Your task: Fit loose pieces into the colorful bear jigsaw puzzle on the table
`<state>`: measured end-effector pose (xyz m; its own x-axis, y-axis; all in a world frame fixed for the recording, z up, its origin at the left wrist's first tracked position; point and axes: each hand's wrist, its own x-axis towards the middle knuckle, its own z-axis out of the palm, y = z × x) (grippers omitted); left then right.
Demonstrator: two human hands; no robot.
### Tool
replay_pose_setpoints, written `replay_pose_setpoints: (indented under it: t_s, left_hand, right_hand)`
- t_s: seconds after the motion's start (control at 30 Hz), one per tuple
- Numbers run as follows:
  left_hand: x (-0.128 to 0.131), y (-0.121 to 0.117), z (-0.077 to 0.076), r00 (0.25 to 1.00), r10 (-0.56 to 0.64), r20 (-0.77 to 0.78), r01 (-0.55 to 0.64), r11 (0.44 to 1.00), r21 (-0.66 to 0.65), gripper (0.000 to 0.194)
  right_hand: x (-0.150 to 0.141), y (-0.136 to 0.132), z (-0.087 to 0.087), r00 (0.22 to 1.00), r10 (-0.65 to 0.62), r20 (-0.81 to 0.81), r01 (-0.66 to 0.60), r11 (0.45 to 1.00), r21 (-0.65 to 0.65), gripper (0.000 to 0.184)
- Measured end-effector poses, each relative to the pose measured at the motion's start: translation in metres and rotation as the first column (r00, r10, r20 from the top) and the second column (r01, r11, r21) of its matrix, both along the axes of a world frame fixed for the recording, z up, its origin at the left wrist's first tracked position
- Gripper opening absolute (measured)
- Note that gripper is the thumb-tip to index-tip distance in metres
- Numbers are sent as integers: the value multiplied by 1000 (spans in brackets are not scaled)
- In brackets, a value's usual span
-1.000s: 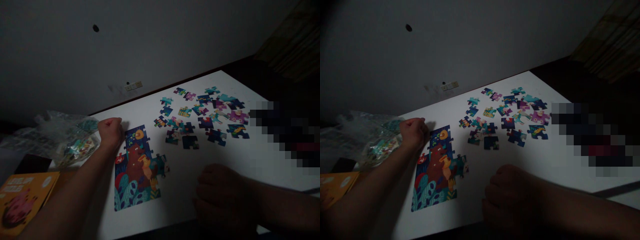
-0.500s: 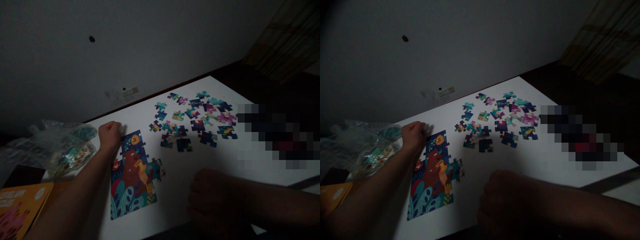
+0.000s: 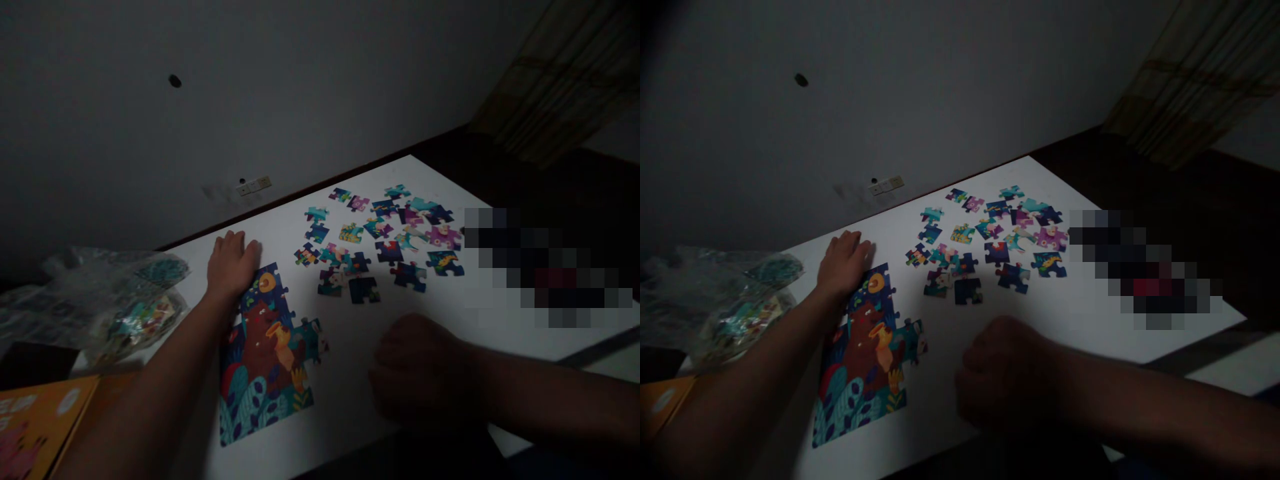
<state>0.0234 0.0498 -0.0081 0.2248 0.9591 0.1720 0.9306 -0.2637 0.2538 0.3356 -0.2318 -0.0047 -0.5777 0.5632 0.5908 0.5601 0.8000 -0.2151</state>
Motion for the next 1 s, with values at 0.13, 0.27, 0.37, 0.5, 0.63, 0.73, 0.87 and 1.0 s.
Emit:
replay_pose_setpoints:
  t_s: [0.13,0.27,0.37,0.5,0.63,0.73,0.87,1.0]
  left_hand:
    - [12,-10,8,999,52,-9,-53,997,-54,63]
    - [19,-17,14,997,73,-29,-75,994,-83,72]
    - [20,-18,15,998,60,-16,-61,994,-87,74]
    - [21,-20,16,998,54,-12,-55,994,-92,79]
    - [23,-27,17,999,50,-20,-52,993,-108,84]
    - [25,-30,18,1000,27,1,-27,993,-113,87]
    - [27,-32,19,998,56,-6,-56,989,-139,91]
    - [29,-35,23,999,50,-8,-50,987,-150,93]
  right_hand:
    - [3,18,6,943,-331,23,332,941,-62,30]
    - [-1,32,23,693,-634,342,719,636,-279,17]
    - [1,45,50,565,-632,530,814,534,-230,25]
    - [25,83,76,427,-599,677,866,487,-115,51]
    - [62,125,59,349,-710,611,925,364,-105,59]
    - [79,139,38,408,-726,553,912,354,-208,60]
    - [92,138,28,434,-716,546,898,389,-205,57]
    - [105,141,24,525,-718,457,851,439,-288,39]
